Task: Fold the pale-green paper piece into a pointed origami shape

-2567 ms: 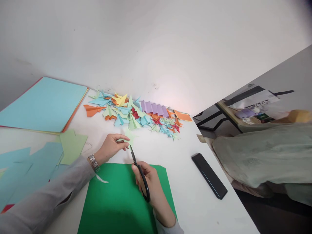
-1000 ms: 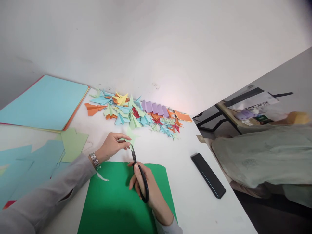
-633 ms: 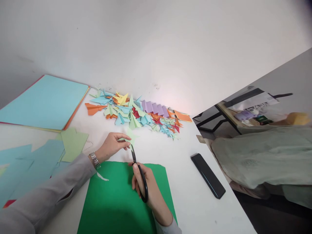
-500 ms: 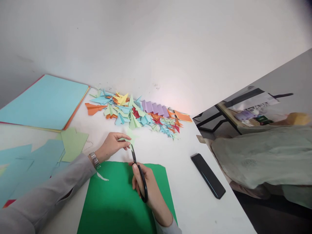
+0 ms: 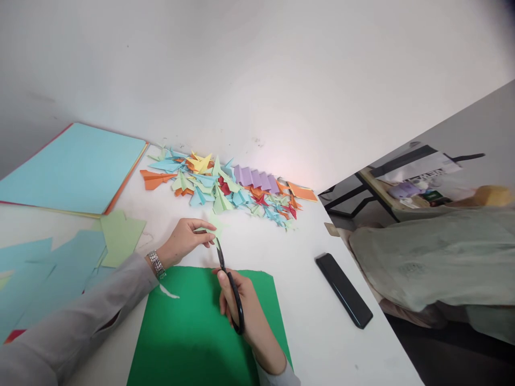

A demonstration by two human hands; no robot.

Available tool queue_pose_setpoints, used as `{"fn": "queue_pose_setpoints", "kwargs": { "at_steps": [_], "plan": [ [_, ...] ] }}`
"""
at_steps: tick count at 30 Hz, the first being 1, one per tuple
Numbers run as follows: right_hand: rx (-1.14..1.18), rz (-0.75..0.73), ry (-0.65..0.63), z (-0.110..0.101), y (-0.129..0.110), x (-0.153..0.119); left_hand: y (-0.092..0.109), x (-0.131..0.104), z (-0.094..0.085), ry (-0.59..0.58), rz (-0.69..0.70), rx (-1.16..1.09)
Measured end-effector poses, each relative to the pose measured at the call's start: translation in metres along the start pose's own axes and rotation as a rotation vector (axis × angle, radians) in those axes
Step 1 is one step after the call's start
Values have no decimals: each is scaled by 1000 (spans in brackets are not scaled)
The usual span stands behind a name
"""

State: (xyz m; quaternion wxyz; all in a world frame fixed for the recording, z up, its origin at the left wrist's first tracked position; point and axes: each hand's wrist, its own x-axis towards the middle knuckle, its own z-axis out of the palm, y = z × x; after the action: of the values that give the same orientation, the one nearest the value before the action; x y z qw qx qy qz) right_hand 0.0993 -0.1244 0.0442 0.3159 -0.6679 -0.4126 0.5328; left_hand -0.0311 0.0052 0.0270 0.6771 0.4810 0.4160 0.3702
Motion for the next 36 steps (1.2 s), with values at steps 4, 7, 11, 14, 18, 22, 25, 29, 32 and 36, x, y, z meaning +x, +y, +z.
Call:
{"fn": "queue_pose_setpoints", "kwargs": {
  "at_steps": [4,7,11,14,18,22,25,29,32,36],
  "plan": [
    [2,2,8,0,0,0,0,0,0,5,6,4],
    [-2,3,1,0,0,0,0,0,1,5,11,2],
    [-3,5,-1,1,1,2,0,1,1,5,18,3],
    [-10,5,12,1,1,2,0,1,1,8,13,4],
    [-23,-3,17,2,0,1,0,1,1,4,9,1],
    [-32,6,20,2,-1,0,0,0,1,-2,8,-3],
    [-32,6,18,1,-1,0,0,0,1,-6,6,0],
    [-41,-3,14,2,-1,0,-1,1,0,-9,6,0],
    [-54,-10,14,2,-1,0,-2,1,0,-8,11,-3],
    [-56,-7,6,1,1,2,-3,1,0,-5,5,1]
  ]
}}
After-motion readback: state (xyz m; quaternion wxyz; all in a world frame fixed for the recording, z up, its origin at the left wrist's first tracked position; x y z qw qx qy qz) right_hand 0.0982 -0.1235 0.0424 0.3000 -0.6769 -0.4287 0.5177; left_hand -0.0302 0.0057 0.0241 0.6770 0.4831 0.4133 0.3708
